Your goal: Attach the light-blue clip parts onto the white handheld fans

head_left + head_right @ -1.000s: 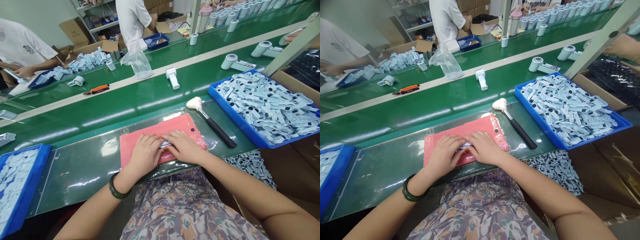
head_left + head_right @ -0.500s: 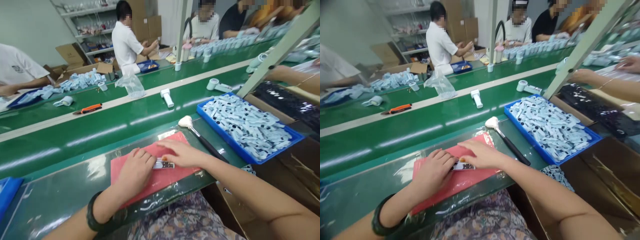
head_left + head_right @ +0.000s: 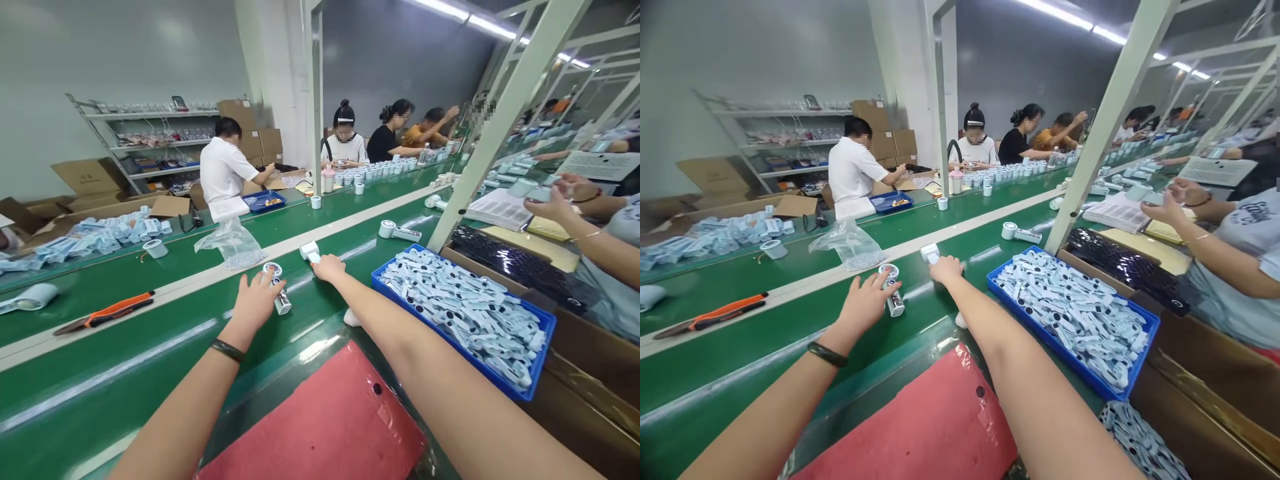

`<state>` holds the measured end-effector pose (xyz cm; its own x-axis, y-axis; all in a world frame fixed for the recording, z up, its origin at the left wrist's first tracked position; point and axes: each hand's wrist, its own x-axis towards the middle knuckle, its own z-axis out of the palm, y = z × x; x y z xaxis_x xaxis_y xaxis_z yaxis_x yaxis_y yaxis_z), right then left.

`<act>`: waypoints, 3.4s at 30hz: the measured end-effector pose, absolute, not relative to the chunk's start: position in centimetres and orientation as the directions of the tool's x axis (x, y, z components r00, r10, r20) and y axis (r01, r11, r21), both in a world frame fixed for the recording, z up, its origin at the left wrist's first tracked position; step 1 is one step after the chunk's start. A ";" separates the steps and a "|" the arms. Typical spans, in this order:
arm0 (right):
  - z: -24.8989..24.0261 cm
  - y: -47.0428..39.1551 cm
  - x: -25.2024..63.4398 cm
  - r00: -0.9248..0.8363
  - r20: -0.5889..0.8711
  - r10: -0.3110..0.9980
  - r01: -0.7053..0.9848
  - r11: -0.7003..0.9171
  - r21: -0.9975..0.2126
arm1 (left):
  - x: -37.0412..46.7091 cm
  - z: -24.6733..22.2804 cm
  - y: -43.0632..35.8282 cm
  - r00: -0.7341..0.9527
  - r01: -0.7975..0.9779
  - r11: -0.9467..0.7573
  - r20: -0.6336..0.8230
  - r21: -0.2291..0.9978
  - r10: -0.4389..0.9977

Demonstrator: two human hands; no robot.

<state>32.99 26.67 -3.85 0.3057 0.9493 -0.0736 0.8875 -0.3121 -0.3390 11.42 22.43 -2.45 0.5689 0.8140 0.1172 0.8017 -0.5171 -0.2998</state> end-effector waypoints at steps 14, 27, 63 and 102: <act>-3.0 22.0 32.1 0.083 0.068 0.994 0.974 -0.067 -0.216 | 7.4 -6.4 7.9 0.672 0.741 -0.635 0.220 -0.220 0.707; 2.7 6.5 52.4 0.202 0.164 0.966 0.970 -0.175 -0.169 | 3.7 -11.4 1.3 0.697 0.700 -0.714 0.245 -0.028 0.674; -3.2 2.5 36.1 -0.195 0.079 0.978 -0.338 0.008 -0.941 | 4.7 -9.6 -0.5 0.642 0.742 -0.665 0.192 0.085 0.742; -7.3 1.8 26.7 -0.679 0.120 0.725 0.449 0.538 -0.713 | 5.4 -8.7 -1.6 0.405 0.622 -0.521 0.330 0.585 0.853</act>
